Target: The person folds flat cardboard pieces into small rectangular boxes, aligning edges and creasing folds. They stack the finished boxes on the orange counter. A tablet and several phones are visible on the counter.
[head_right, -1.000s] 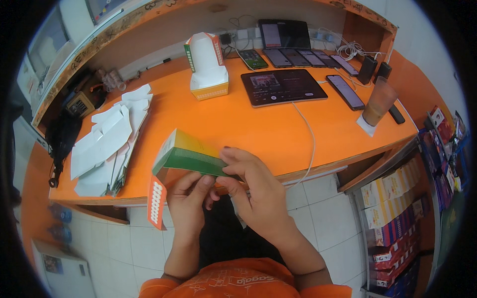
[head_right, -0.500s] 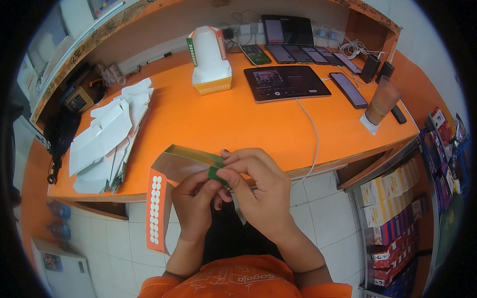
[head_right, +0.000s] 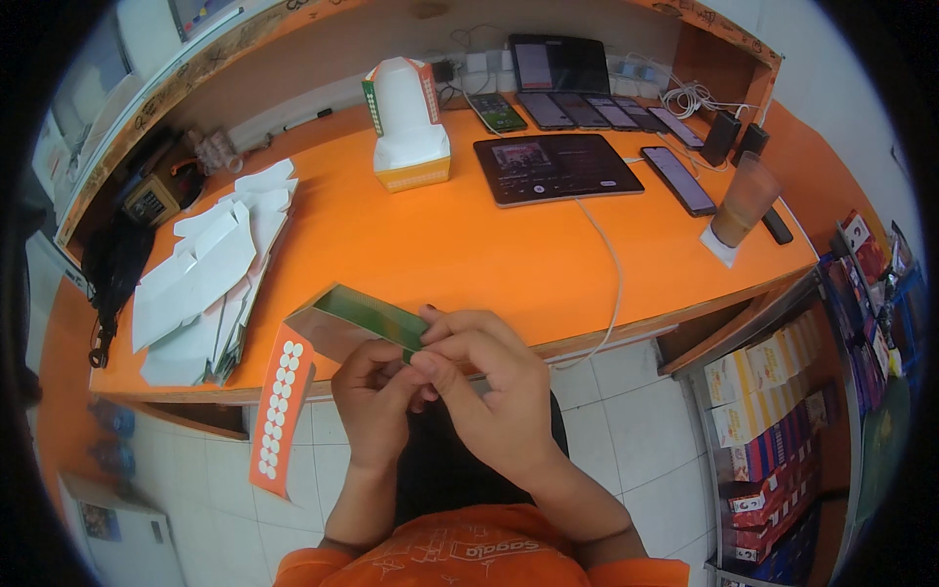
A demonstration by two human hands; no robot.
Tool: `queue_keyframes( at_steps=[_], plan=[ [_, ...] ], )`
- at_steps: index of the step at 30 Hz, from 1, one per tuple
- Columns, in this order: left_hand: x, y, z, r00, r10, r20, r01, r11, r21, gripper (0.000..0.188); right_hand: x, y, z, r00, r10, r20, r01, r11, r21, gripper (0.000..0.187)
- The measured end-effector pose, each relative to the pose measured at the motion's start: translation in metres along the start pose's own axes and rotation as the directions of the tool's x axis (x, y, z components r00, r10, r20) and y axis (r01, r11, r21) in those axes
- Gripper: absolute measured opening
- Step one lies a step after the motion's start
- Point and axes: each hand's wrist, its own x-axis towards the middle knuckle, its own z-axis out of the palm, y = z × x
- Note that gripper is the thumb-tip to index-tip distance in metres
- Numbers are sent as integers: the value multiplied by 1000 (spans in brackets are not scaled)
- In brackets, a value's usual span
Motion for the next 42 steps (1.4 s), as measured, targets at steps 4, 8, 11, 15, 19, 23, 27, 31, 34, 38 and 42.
queue_keyframes(
  at_steps=[4, 8, 11, 15, 19, 23, 27, 31, 34, 38, 42],
  plan=[
    [5, -1, -11, 994, 22, 104, -12, 995, -98, 25, -8, -3, -5, 995, -51, 81, 54, 998, -33, 4],
    [1, -6, -18, 977, 7, 214, 17, 993, -113, 34, -10, -1, -19, 982, 37, 184, -69, 982, 173, 6],
    [2, -11, -25, 956, 47, 291, -19, 995, -99, 57, -8, 6, -21, 976, -21, 217, 8, 998, 61, 19],
    [6, -14, -27, 967, 132, 217, -121, 991, -63, 60, -13, 11, -9, 995, -76, 66, 85, 986, -142, 51],
    [-1, -3, -25, 992, 122, 19, -121, 990, -75, 68, -14, 9, -3, 966, -214, 142, 257, 827, -501, 66],
    [-2, 9, -15, 989, 145, -28, -147, 984, -97, 61, -13, 5, 3, 954, -210, 216, 301, 648, -699, 66],
    [-1, 15, 3, 979, 81, -187, -81, 997, 9, 45, -14, 3, 13, 968, -225, 114, 241, 689, -683, 66],
    [-2, 31, 10, 980, 79, -182, -65, 994, 83, 34, -5, 0, 7, 947, -306, 100, 295, 701, -649, 54],
    [5, 48, 2, 985, 62, -164, -25, 975, 220, 31, 3, -6, -5, 942, -305, 144, 326, 719, -614, 40],
    [16, 57, -9, 982, 187, -27, -181, 972, 153, 23, 6, -20, -15, 970, -236, 61, 227, 783, -579, 24],
    [10, 39, -2, 944, 228, -237, -116, 906, 408, 25, 13, -24, -15, 991, -134, 6, 128, 928, -350, 17]
  ],
)
